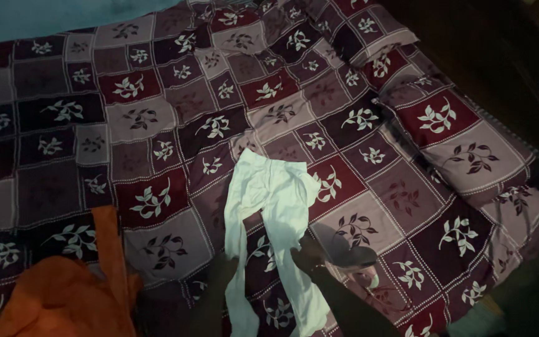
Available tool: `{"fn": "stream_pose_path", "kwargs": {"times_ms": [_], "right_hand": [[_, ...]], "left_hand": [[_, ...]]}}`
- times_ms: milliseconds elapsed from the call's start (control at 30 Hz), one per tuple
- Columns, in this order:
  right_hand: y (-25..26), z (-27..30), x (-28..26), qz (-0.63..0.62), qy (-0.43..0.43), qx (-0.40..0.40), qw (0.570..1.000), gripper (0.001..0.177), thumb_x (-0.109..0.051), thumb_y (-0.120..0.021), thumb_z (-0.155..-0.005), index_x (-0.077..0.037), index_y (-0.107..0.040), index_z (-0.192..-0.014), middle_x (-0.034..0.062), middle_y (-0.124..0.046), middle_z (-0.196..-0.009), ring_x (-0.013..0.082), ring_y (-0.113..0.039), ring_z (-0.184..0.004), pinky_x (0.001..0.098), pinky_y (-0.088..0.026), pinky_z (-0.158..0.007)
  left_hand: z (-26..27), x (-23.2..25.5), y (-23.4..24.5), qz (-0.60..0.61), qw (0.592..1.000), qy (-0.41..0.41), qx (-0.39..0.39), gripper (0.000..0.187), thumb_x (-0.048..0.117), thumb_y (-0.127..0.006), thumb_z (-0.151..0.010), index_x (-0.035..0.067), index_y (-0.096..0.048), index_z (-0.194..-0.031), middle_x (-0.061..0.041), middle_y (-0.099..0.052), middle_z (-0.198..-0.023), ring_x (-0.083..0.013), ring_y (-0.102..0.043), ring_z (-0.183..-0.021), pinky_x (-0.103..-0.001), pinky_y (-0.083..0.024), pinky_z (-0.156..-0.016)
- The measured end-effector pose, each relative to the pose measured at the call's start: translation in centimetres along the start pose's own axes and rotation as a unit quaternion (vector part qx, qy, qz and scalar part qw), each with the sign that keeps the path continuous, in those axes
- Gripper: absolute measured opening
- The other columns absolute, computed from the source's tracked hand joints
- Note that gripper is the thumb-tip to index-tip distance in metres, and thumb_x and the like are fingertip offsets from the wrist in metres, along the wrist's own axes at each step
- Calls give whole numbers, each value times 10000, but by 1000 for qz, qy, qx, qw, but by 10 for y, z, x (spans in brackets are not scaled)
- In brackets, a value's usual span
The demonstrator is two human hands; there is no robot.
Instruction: The person lays a pair of white trousers flat on a patterned bedspread and smooths them out by hand. They then use an electric iron to press the fabric, moving the iron back and forth along the legs and waistband to remove wrinkles.
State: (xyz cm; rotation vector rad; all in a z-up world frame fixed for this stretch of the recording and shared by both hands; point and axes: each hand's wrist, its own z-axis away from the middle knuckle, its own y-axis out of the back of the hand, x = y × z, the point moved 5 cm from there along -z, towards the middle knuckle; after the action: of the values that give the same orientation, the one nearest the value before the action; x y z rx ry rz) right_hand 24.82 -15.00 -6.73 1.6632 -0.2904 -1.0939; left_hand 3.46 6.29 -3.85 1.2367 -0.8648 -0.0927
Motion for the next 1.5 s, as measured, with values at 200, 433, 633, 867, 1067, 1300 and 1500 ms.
{"fn": "stream_pose_path", "kwargs": {"times_ms": [200,433,633,867,1067,1300,1500], "right_hand": [[0,-1,-23,-64,83,125,987,258,-224,-767,-818,-58,-702,-1004,152,-718,-992,358,-674,-969,469,-531,-868],[-53,-11,-42,-270,47,-94,957,346,-277,-787,-873,-54,-679,-1115,113,-745,-1001,224,-705,-892,379,-571,-785],[-94,2,-64,-451,-28,-295,842,345,-189,-706,-946,-43,-602,-1240,62,-683,-1032,107,-667,-866,305,-584,-729],[-104,18,-107,-313,338,-251,851,418,-51,-623,-958,-8,-572,-1371,66,-634,-1068,106,-599,-836,271,-547,-745],[-115,6,-98,-470,-72,-300,827,417,-165,-641,-941,-97,-552,-1343,34,-631,-953,119,-554,-699,322,-482,-601],[-113,8,-94,-555,-209,-263,761,298,-250,-702,-925,9,-750,-1066,29,-715,-865,134,-640,-699,300,-529,-609],[-115,11,-82,-589,-254,-184,745,153,-284,-666,-926,-139,-681,-880,6,-603,-689,126,-584,-580,303,-516,-521]], "left_hand": [[-15,-26,-5,201,976,73,-32,637,360,-727,-792,73,-602,-1346,-250,-699,-1216,-436,-666,-1134,-507,-536,-946],[-34,-35,-15,140,982,94,-79,577,427,-717,-832,118,-675,-1317,-208,-725,-1226,-405,-690,-1153,-482,-541,-973],[-37,-30,-9,178,982,58,-20,563,392,-713,-815,91,-660,-1288,-222,-704,-1194,-427,-665,-1112,-509,-522,-937],[-51,-24,-19,198,979,45,13,379,412,-678,-832,77,-792,-968,-198,-760,-936,-397,-740,-927,-481,-577,-815],[-58,-26,-43,173,979,68,-84,310,338,-653,-846,59,-772,-911,-187,-739,-822,-376,-730,-779,-482,-565,-714],[-55,-41,-40,209,973,88,-32,340,374,-645,-876,63,-772,-929,-199,-736,-846,-397,-716,-806,-496,-554,-727],[-43,-48,-22,237,967,92,9,366,406,-638,-902,67,-771,-945,-209,-733,-867,-415,-704,-828,-508,-545,-737]]}}
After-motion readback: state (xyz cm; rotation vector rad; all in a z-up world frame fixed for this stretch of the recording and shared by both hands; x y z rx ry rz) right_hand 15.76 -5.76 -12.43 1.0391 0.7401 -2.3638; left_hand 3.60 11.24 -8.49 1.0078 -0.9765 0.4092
